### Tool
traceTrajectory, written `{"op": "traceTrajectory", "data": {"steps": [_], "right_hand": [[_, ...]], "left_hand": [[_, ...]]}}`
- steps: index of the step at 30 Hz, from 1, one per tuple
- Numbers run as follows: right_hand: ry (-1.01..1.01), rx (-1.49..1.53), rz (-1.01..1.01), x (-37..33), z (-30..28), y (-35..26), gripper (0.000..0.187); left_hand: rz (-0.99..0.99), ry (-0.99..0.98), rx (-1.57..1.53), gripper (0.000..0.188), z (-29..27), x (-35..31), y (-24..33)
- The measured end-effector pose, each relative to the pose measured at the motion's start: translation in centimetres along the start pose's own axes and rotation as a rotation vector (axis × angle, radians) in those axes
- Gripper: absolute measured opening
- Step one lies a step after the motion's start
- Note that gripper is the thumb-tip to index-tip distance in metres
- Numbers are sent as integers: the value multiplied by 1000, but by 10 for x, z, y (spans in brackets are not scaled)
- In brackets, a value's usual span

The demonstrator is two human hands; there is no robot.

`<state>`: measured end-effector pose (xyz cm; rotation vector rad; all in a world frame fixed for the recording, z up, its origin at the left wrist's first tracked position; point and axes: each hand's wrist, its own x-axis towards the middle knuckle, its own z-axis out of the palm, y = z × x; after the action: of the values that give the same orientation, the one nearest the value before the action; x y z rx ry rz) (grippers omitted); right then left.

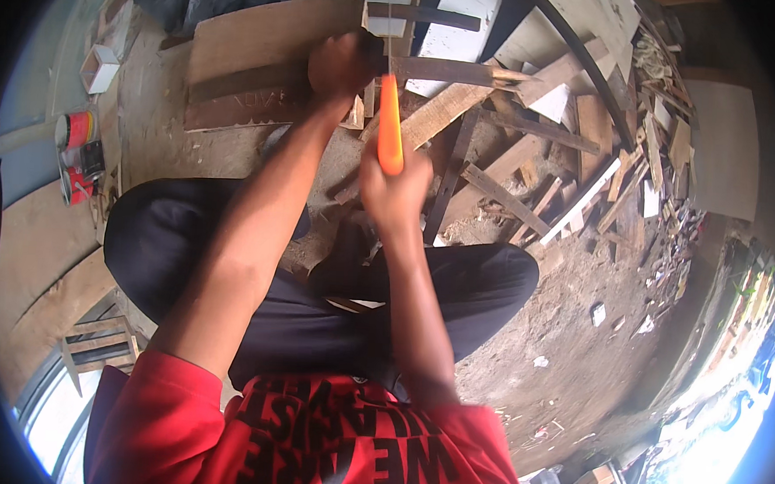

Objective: The person sits on the floor and uses a hand saw to cut a piece of wood resting on a makeshift support. The person maintains a steady sawing motion throughout the clip.

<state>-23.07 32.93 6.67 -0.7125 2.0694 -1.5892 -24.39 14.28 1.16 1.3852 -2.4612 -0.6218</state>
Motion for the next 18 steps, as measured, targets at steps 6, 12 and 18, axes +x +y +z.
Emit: {"op": "traceTrajectory", "data": {"steps": [6,12,18], "right_hand": [[-44,59,7,-11,-10,11,11],[-54,-16,72,-152,-60,14,13],[12,-24,-3,-26,-10,10,19]], "left_hand": [[48,82,20,16,-1,2,-3],[171,233,1,14,3,-4,-5],[-6,32,-27,25,-9,-4,5]]}}
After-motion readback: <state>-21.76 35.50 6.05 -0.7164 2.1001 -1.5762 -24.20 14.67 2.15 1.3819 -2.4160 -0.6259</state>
